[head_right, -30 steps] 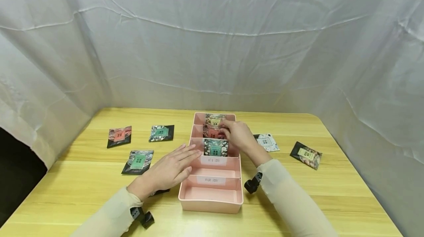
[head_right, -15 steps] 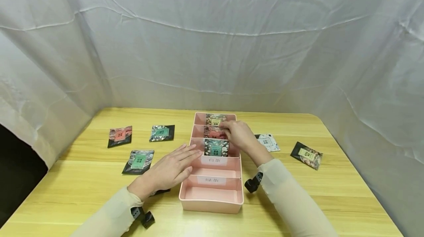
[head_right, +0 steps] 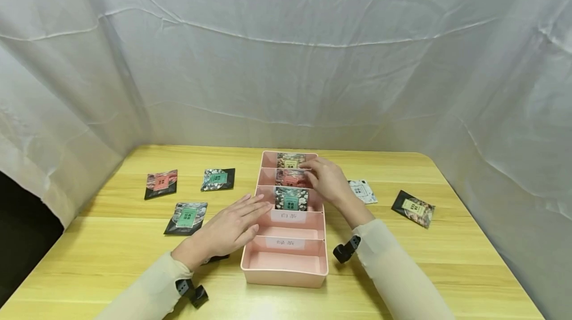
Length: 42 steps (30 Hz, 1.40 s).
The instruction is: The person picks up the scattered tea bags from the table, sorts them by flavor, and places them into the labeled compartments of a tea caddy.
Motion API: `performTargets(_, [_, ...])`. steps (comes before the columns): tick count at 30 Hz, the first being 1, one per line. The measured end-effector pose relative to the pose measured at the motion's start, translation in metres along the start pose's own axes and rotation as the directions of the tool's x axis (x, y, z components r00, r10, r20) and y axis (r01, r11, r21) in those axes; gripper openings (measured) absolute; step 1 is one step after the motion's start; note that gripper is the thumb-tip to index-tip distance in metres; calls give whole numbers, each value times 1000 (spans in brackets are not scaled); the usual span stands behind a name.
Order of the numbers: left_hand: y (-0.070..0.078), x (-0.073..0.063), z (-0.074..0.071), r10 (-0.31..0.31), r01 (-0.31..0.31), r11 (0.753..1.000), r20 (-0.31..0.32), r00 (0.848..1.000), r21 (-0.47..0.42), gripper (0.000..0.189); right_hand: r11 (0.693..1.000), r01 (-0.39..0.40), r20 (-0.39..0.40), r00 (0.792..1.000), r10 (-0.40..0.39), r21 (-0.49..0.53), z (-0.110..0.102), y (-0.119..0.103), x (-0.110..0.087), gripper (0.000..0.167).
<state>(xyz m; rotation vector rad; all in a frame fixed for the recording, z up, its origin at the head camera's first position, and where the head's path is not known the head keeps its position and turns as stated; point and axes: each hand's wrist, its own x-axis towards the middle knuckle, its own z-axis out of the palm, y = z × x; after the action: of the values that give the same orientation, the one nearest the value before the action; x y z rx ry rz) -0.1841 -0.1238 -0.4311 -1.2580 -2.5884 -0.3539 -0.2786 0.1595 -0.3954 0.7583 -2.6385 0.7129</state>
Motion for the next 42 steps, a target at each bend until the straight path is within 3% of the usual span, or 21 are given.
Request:
performTargets(11, [1, 1, -1, -2, 2, 1000, 4, 1000, -17, 50, 998, -51, -43, 998, 52, 32, -10, 10, -13, 26])
performTargets(22, [0, 1, -2, -3, 3, 1000, 10, 1000, -16, 50, 991, -132, -71, 989, 134, 21, -20, 38, -27, 34])
performTargets(28, [1, 0, -2, -5, 5, 1000, 10, 1000, -17, 50, 980, -193, -37, 980, 195, 41, -27, 53, -35, 41])
performTargets(42, [1, 0, -2, -12, 12, 1000, 10, 1000, -21, 50, 938, -343, 40, 939, 341, 54, -41, 84, -56, 58])
